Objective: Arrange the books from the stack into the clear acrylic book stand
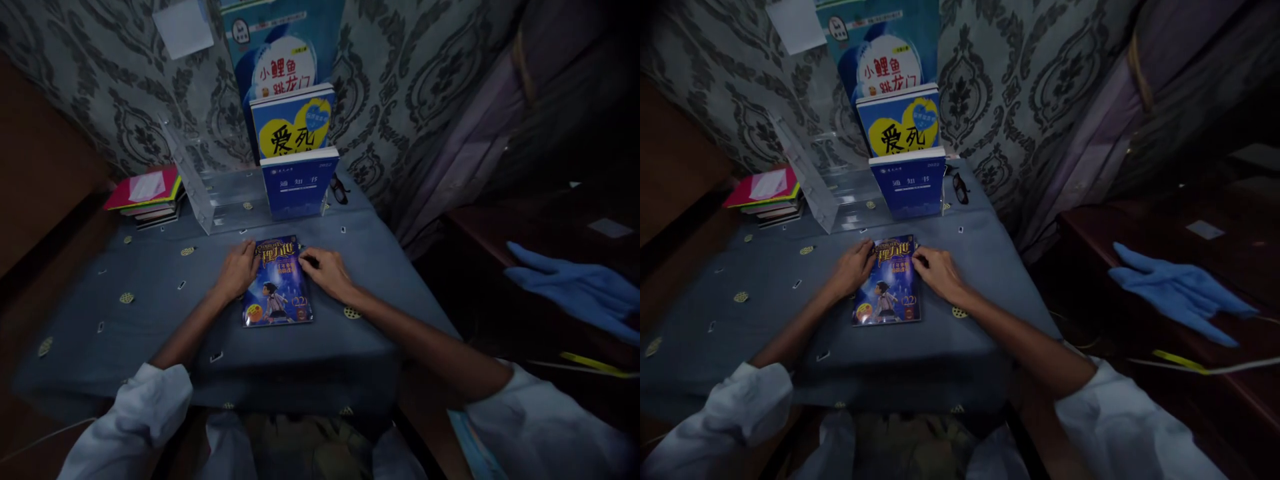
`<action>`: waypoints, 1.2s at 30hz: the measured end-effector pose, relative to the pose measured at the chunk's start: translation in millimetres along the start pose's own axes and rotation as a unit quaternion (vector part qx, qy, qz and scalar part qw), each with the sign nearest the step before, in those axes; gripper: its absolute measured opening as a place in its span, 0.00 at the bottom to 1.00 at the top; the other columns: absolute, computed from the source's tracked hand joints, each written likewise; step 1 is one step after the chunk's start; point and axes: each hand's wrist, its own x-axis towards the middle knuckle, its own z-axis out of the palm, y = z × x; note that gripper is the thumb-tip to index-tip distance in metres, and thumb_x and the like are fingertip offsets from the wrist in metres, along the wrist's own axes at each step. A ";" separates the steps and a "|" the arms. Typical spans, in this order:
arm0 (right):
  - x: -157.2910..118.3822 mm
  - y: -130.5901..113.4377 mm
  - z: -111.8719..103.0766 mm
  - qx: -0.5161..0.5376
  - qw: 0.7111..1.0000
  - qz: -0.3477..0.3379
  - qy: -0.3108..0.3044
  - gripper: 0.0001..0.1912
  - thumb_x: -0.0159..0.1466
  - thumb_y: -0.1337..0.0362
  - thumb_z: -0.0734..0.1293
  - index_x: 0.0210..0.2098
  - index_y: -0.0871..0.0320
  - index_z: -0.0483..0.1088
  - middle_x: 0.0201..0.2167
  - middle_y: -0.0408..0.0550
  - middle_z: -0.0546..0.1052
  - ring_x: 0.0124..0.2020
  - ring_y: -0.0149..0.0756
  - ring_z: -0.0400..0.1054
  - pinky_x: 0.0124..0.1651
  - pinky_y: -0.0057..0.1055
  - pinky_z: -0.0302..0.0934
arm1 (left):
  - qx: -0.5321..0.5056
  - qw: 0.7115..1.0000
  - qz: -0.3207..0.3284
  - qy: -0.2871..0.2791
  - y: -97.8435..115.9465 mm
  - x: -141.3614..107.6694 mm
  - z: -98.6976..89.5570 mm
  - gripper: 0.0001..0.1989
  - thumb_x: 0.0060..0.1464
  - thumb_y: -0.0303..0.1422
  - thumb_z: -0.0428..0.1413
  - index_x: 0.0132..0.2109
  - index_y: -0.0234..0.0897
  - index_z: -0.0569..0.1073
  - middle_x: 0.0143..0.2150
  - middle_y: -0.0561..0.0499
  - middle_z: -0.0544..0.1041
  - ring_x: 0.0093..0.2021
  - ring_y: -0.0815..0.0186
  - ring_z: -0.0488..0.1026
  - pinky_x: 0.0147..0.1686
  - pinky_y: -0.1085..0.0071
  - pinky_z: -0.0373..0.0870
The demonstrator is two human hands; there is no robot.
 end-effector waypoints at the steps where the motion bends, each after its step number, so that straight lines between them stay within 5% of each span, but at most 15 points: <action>1: 0.2 1.9 1.0 0.006 1.000 0.001 0.004 0.07 0.63 0.70 0.65 0.33 0.56 0.76 0.33 0.45 0.81 0.34 0.37 0.74 0.38 0.30 0.63 | 0.001 1.000 0.011 0.008 -0.8 3.2 5.7 0.21 0.67 0.32 0.46 0.63 0.30 0.67 0.67 0.35 0.69 0.68 0.52 0.65 0.67 0.53 0.60; 7: 0.9 6.9 1.5 0.016 1.000 -0.003 0.006 0.08 0.64 0.69 0.66 0.35 0.55 0.78 0.33 0.46 0.82 0.32 0.36 0.74 0.38 0.31 0.64 | -0.022 0.997 0.077 0.004 12.3 21.0 22.3 0.23 0.68 0.32 0.43 0.65 0.28 0.67 0.68 0.36 0.67 0.71 0.53 0.61 0.68 0.51 0.58; 14: 2.0 8.7 2.4 0.000 1.000 -0.010 0.004 0.09 0.64 0.70 0.66 0.35 0.55 0.79 0.34 0.47 0.82 0.34 0.37 0.74 0.39 0.32 0.64 | -0.073 0.985 0.154 -0.039 28.0 46.2 27.0 0.24 0.69 0.33 0.42 0.68 0.37 0.64 0.70 0.44 0.65 0.73 0.59 0.56 0.69 0.51 0.56; 24: 5.0 15.5 1.1 0.037 0.999 -0.012 -0.003 0.08 0.63 0.67 0.65 0.34 0.57 0.79 0.31 0.44 0.81 0.30 0.35 0.71 0.37 0.30 0.61 | -0.079 0.979 0.189 -0.009 26.1 45.2 30.1 0.22 0.68 0.31 0.46 0.65 0.36 0.69 0.69 0.42 0.67 0.73 0.55 0.56 0.69 0.48 0.56; 29: 8.0 18.4 -1.1 0.056 0.998 -0.005 -0.001 0.09 0.64 0.65 0.65 0.32 0.58 0.78 0.27 0.44 0.79 0.28 0.35 0.70 0.35 0.31 0.60 | -0.078 0.972 0.222 -0.012 28.6 27.0 23.6 0.21 0.68 0.33 0.47 0.64 0.38 0.70 0.68 0.43 0.68 0.72 0.54 0.57 0.68 0.46 0.57; 36: 10.5 24.9 1.1 0.108 0.994 0.011 -0.004 0.09 0.64 0.63 0.64 0.32 0.58 0.76 0.28 0.45 0.79 0.29 0.36 0.72 0.35 0.31 0.63 | -0.080 0.959 0.265 -0.056 42.3 -41.7 4.2 0.25 0.69 0.45 0.48 0.67 0.38 0.66 0.71 0.41 0.63 0.73 0.56 0.55 0.71 0.49 0.52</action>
